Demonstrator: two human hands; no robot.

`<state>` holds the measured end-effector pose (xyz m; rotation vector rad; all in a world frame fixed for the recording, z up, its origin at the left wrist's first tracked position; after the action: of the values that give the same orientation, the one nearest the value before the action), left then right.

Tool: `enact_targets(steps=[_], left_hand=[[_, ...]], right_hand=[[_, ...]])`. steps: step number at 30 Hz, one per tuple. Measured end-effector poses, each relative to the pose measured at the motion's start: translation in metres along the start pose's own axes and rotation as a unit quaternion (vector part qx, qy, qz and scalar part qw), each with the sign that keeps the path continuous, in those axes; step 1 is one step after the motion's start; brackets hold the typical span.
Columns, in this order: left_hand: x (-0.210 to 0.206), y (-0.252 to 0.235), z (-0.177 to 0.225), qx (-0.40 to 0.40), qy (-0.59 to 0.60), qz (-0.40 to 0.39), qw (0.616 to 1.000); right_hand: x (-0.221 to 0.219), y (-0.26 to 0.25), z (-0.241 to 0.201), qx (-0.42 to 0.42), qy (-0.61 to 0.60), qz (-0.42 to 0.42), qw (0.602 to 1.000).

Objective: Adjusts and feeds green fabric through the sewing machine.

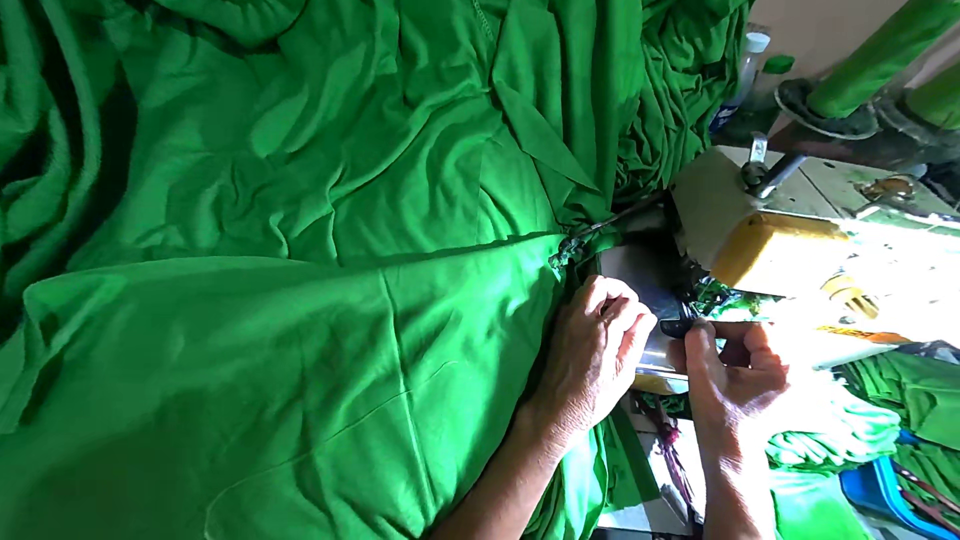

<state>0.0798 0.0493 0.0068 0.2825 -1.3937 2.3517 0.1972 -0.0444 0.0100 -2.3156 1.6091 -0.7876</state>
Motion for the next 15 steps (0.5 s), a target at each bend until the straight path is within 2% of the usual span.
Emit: enact_targets(steps=[4, 15], left_hand=[[0.0001, 0.0009, -0.0004, -0.008, 0.001, 0.006, 1.0], [0.0, 0.0011, 0.0001, -0.003, -0.003, -0.005, 1.0]], right_hand=[[0.0, -0.0005, -0.0015, -0.024, 0.015, 0.013, 1.0], [-0.0002, -0.0025, 0.0016, -0.022, 0.037, 0.028, 0.999]])
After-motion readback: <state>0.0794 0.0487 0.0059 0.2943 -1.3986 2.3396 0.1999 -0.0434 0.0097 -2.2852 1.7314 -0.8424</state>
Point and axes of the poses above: each hand's wrist, its own y-axis away from the middle knuckle, its own x-axis out of the back of the hand, z = x × y, the point moved 5 cm from there along -y, towards the middle knuckle, and after that the axes turned 12 degrees about -x, right-handed, at the moved point
